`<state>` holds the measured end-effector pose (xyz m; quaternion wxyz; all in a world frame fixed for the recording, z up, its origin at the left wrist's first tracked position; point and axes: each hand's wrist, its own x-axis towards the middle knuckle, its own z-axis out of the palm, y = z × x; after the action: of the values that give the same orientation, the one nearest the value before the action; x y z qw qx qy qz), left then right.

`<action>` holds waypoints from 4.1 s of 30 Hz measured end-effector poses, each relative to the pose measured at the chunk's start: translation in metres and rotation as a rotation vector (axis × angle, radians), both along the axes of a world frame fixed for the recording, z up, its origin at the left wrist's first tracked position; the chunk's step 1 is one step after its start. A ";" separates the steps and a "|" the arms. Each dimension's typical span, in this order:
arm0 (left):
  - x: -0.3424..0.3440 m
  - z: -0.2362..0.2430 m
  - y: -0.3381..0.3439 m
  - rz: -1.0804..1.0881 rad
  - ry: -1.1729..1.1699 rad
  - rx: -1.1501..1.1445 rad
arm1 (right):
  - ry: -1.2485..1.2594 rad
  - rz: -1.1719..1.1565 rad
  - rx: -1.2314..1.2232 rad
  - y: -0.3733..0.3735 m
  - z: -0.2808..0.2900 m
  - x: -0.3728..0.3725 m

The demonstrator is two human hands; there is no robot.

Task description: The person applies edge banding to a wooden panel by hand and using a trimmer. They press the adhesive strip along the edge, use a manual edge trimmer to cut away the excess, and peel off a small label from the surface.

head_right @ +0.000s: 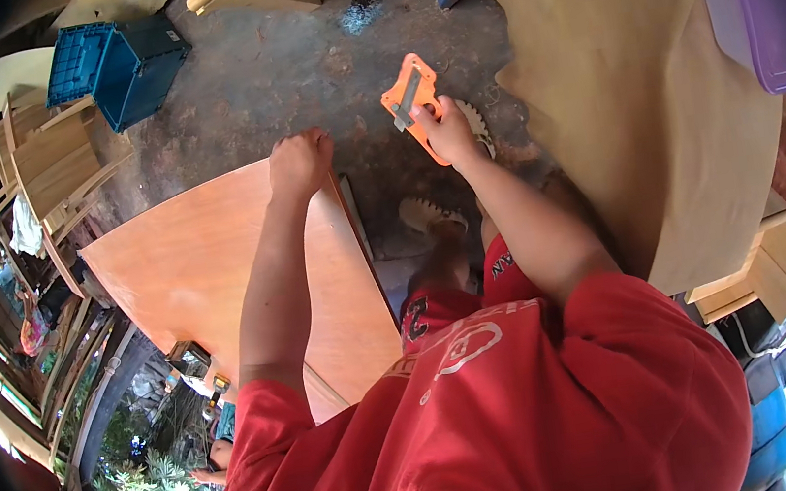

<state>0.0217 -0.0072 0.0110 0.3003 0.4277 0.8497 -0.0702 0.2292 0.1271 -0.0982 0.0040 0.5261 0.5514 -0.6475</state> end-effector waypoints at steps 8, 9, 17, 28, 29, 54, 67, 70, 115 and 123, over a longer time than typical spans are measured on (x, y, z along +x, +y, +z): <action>-0.044 -0.008 0.007 0.132 -0.196 0.275 | -0.087 0.280 0.363 0.029 -0.006 -0.035; -0.046 -0.005 0.006 0.131 -0.202 0.279 | -0.052 0.228 0.306 0.031 -0.007 -0.034; -0.050 -0.001 -0.009 -0.031 -0.195 0.389 | 0.186 -0.163 -0.361 -0.011 0.015 -0.075; -0.093 0.002 -0.002 0.061 -0.625 0.248 | 0.594 0.156 -0.101 -0.011 -0.020 -0.160; -0.098 0.001 -0.001 0.067 -0.683 0.201 | 0.637 0.176 -0.050 -0.012 -0.018 -0.164; -0.106 -0.019 -0.004 0.167 -0.909 0.218 | 0.790 0.193 0.045 -0.028 -0.042 -0.174; -0.106 -0.023 -0.016 0.251 -0.870 0.330 | 0.934 0.304 0.232 -0.025 -0.044 -0.199; -0.103 -0.025 -0.017 0.231 -0.847 0.371 | 0.991 0.359 0.211 -0.024 -0.046 -0.200; 0.179 0.124 -0.142 0.624 0.069 0.855 | -0.105 0.732 -0.505 0.029 0.164 -0.071; 0.153 0.182 -0.096 0.188 -0.015 0.737 | -0.039 1.006 -0.720 0.017 0.268 -0.061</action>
<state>0.1750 -0.1036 0.1930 0.1377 0.4277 0.8513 0.2710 0.1683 0.1442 0.1698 0.4962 0.1790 0.4787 -0.7018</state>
